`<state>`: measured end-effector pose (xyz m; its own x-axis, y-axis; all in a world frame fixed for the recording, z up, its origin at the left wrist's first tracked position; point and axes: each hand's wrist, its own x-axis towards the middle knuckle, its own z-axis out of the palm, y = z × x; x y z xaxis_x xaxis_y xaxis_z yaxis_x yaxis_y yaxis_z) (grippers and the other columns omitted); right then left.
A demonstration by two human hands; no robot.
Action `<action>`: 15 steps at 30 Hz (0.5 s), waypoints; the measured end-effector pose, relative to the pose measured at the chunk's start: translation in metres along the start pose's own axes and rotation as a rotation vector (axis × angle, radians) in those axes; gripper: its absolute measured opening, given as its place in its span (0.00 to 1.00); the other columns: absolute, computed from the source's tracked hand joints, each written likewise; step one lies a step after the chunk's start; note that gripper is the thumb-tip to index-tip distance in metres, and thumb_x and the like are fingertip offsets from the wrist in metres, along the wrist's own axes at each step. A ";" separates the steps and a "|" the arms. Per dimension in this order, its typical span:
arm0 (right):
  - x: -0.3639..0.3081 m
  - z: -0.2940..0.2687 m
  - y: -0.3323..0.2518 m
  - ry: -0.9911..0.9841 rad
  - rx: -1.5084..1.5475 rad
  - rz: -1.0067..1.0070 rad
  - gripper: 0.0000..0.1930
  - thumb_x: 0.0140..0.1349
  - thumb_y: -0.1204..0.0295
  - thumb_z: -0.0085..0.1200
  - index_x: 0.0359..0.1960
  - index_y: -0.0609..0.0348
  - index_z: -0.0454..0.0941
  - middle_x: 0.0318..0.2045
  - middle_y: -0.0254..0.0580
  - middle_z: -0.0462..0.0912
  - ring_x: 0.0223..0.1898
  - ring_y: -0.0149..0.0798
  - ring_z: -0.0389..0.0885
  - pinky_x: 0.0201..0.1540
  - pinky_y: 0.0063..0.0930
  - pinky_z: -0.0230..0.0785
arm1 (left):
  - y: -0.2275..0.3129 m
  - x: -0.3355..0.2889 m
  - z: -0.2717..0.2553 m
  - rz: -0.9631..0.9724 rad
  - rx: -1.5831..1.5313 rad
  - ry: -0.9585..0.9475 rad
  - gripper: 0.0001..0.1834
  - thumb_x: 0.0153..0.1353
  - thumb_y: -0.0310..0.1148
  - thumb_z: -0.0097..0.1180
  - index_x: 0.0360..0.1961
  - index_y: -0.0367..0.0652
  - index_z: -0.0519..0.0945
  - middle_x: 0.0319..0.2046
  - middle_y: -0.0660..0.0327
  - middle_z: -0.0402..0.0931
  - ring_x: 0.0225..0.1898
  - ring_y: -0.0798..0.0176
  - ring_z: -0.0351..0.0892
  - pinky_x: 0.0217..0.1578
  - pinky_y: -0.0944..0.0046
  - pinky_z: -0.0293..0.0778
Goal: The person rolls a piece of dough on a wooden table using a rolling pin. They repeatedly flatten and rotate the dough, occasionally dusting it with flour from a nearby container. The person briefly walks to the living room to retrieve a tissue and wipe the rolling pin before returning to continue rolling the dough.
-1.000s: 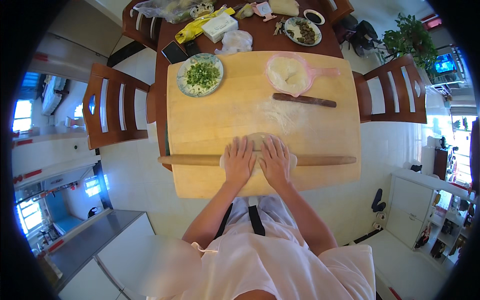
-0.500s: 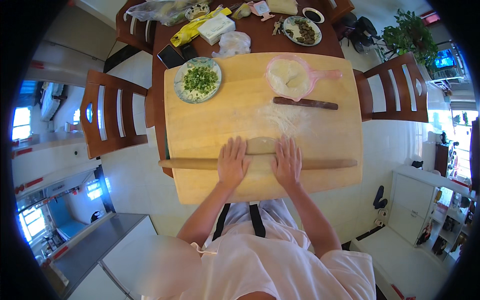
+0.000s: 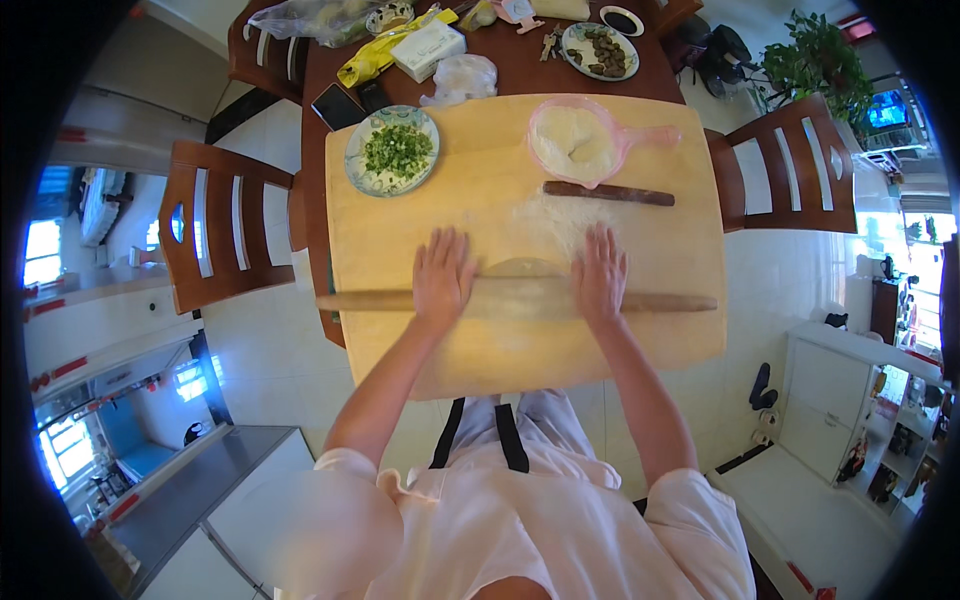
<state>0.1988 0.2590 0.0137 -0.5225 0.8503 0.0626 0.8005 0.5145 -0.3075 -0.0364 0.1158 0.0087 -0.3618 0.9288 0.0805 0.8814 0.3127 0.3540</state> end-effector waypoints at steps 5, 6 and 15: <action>-0.062 -0.010 0.003 -0.051 0.047 -0.020 0.28 0.65 0.65 0.44 0.67 0.59 0.64 0.69 0.52 0.60 0.69 0.60 0.58 0.66 0.64 0.51 | 0.002 -0.055 -0.001 0.015 0.016 -0.094 0.31 0.67 0.50 0.45 0.67 0.47 0.67 0.69 0.51 0.60 0.71 0.44 0.55 0.66 0.40 0.52; -0.063 -0.009 0.005 -0.049 0.047 -0.024 0.27 0.65 0.65 0.45 0.66 0.59 0.64 0.69 0.52 0.60 0.69 0.59 0.58 0.66 0.64 0.51 | 0.004 -0.072 -0.005 0.048 0.016 -0.103 0.31 0.67 0.49 0.46 0.67 0.47 0.66 0.68 0.50 0.60 0.71 0.44 0.55 0.66 0.39 0.52; 0.005 0.004 0.003 0.031 -0.112 0.041 0.23 0.65 0.67 0.49 0.61 0.58 0.69 0.66 0.49 0.66 0.69 0.52 0.61 0.67 0.63 0.49 | 0.039 -0.004 0.005 0.005 0.085 0.077 0.26 0.69 0.42 0.43 0.65 0.45 0.68 0.69 0.52 0.59 0.73 0.48 0.51 0.68 0.38 0.48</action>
<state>0.1978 0.2640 0.0093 -0.4804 0.8732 0.0816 0.8499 0.4865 -0.2025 0.0006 0.1251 0.0172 -0.3771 0.9132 0.1547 0.9044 0.3271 0.2739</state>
